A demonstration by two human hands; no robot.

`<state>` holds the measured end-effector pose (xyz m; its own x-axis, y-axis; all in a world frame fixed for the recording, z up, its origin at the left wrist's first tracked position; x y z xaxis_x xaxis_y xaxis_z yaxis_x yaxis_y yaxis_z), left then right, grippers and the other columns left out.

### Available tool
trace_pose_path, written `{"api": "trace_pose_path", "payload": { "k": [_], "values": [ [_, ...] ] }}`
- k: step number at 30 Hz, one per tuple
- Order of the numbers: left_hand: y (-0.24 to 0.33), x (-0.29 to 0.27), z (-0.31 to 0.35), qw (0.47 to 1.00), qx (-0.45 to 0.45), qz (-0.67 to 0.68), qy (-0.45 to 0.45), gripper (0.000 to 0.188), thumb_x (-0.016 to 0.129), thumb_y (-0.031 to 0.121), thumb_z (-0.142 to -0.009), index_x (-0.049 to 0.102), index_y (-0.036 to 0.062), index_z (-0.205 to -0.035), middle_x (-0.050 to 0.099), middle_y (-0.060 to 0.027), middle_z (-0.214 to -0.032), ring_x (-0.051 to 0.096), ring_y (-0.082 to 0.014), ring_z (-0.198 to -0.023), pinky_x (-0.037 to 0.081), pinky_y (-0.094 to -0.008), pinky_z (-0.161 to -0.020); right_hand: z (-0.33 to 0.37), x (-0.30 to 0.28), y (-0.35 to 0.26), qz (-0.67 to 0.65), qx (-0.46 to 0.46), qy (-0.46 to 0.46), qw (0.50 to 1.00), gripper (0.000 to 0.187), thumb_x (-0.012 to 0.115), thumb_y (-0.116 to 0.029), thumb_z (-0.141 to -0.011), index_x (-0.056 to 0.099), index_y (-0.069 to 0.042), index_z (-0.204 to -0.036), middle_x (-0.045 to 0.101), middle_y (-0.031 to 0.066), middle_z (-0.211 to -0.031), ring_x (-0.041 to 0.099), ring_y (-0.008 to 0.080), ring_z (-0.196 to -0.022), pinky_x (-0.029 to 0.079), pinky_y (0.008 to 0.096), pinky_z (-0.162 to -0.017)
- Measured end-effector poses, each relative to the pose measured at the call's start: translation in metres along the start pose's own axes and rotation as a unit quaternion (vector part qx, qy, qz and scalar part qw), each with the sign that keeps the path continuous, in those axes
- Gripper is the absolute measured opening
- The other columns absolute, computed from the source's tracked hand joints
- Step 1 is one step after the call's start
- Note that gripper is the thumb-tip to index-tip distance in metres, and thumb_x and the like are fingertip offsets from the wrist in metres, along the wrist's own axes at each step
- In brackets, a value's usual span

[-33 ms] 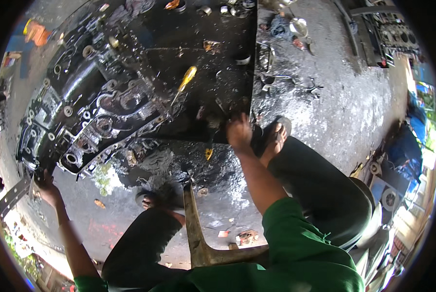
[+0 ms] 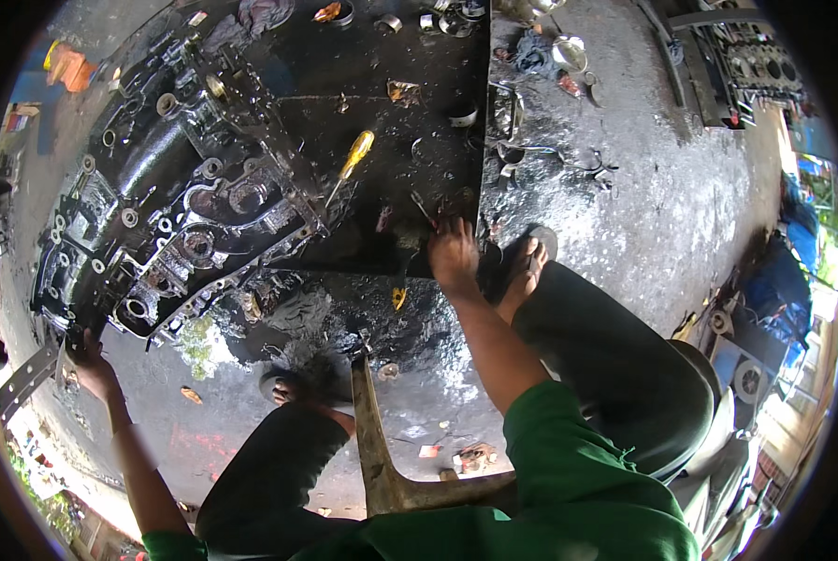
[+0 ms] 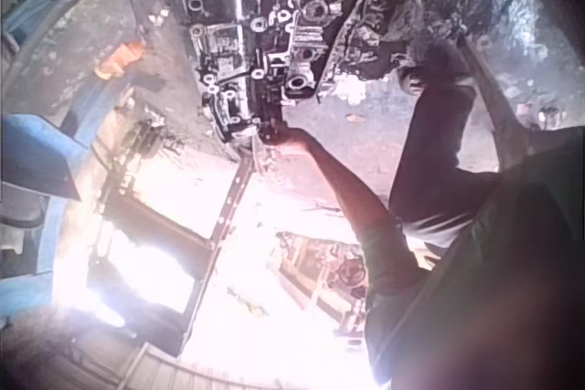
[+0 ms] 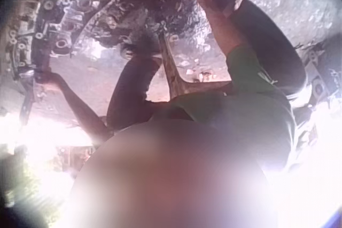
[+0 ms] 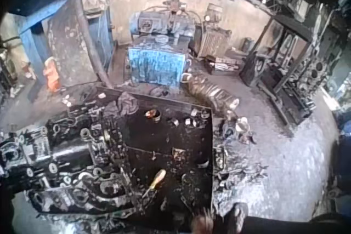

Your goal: The person uses a yellow-handled screwdriver to scrape and clean the surface of a disassembled engine block resting on a stand. They repeatedly scrape various areas, occasionally wiping away residue with their fingers.

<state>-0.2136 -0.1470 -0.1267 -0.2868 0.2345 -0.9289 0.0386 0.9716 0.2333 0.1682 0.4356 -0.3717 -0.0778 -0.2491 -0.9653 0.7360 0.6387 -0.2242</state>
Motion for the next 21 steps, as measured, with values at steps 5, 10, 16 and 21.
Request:
{"api": "trace_pose_path", "payload": {
  "k": [5,10,16,21],
  "values": [
    [-0.009,-0.004,-0.017,0.992,0.056,-0.107,-0.031,0.049,0.06,0.05,-0.092,0.058,0.0099,-0.12,0.07,-0.0148,-0.11,0.07,-0.0322,-0.093,0.057,-0.0437,-0.074,-0.001,0.014,0.001,-0.021,0.122,-0.078,0.989,0.038,0.054,-0.018,-0.089,0.056,0.002,-0.121,0.058,0.0251,-0.121,0.056,0.0383,-0.114,0.049,0.0471,-0.093],
    [0.025,-0.032,-0.014,0.985,0.068,-0.139,-0.07,0.05,0.07,0.039,-0.087,0.053,0.0124,-0.126,0.07,-0.0164,-0.105,0.07,-0.0307,-0.09,0.054,-0.0447,-0.072,-0.003,0.021,-0.021,0.078,0.001,-0.108,0.991,0.037,0.045,-0.017,-0.093,0.057,0.003,-0.121,0.058,0.0191,-0.129,0.053,0.0374,-0.119,0.042,0.0472,-0.103],
    [0.098,-0.038,0.104,0.947,-0.051,0.042,-0.313,0.065,0.08,0.019,-0.078,0.048,0.0091,-0.133,0.069,-0.0174,-0.104,0.07,-0.0274,-0.086,0.054,-0.0383,-0.072,-0.062,0.006,-0.125,0.071,-0.393,0.199,0.895,0.036,0.055,-0.027,-0.091,0.059,-0.002,-0.117,0.065,0.0148,-0.111,0.061,0.0296,-0.095,0.049,0.0415,-0.086],
    [0.158,-0.035,0.158,0.909,0.018,-0.009,-0.415,0.059,0.075,0.038,-0.082,0.054,0.0045,-0.126,0.07,-0.0195,-0.102,0.068,-0.0365,-0.094,0.052,-0.045,-0.08,-0.132,0.058,-0.151,0.31,-0.426,0.054,0.848,0.043,0.057,-0.028,-0.087,0.061,-0.011,-0.126,0.059,0.0146,-0.125,0.051,0.0289,-0.121,0.041,0.0469,-0.099]
  ]
}}
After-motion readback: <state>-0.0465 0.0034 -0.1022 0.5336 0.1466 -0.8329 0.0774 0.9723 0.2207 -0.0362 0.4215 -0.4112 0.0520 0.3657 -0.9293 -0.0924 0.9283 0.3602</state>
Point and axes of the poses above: each hand's wrist, its own z-axis away from the middle knuckle, its own x-axis out of the palm, y = z × x, the point moved 7 cm from there along -z, towards the middle knuckle
